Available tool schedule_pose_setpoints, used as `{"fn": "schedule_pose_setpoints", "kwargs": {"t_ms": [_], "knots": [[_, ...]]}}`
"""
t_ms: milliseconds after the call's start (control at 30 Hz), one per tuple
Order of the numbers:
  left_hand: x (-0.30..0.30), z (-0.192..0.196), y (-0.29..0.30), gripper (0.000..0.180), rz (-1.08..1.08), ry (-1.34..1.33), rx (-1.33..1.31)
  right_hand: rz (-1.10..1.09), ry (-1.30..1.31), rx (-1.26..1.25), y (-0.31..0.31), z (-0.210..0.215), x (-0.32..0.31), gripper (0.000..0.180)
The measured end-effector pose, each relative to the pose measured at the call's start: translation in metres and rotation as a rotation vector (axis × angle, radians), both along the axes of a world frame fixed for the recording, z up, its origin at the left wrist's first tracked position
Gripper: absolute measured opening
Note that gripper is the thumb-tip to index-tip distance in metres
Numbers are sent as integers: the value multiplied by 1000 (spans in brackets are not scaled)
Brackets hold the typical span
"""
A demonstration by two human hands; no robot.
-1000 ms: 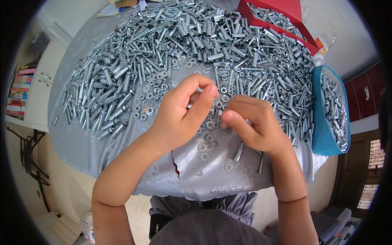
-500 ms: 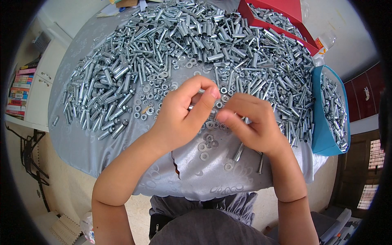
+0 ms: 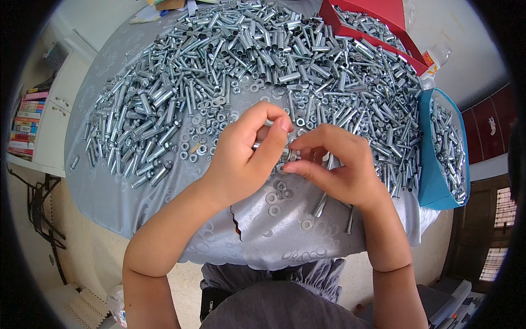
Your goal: The person repeatedly picks up metal bolts and washers from a large pile on a table. They thread the washers onto the bolts by hand and place the assembled units into a small pile on the table. The process is continuous and repetitive throughout the clip.
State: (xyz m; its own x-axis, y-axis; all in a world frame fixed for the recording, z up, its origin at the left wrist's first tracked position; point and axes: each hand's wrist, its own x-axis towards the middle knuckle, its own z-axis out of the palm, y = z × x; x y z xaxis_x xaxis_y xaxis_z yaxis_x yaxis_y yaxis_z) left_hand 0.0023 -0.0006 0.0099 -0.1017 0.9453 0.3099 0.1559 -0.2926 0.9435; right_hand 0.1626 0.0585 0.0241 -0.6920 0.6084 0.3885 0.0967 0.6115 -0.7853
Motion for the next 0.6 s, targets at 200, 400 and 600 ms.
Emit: {"fn": "schedule_pose_setpoints", "kwargs": {"t_ms": [200, 400, 600], "knots": [[-3, 0, -1, 15, 14, -31, -19, 15, -64, 103, 1, 3, 3, 24], [-3, 0, -2, 16, -13, -29, -40, 20, -31, 177, 0, -1, -1, 21], [-9, 7, -4, 19, -115, -258, -247, 20, -36, 201, 0, 0, -1, 18]]}}
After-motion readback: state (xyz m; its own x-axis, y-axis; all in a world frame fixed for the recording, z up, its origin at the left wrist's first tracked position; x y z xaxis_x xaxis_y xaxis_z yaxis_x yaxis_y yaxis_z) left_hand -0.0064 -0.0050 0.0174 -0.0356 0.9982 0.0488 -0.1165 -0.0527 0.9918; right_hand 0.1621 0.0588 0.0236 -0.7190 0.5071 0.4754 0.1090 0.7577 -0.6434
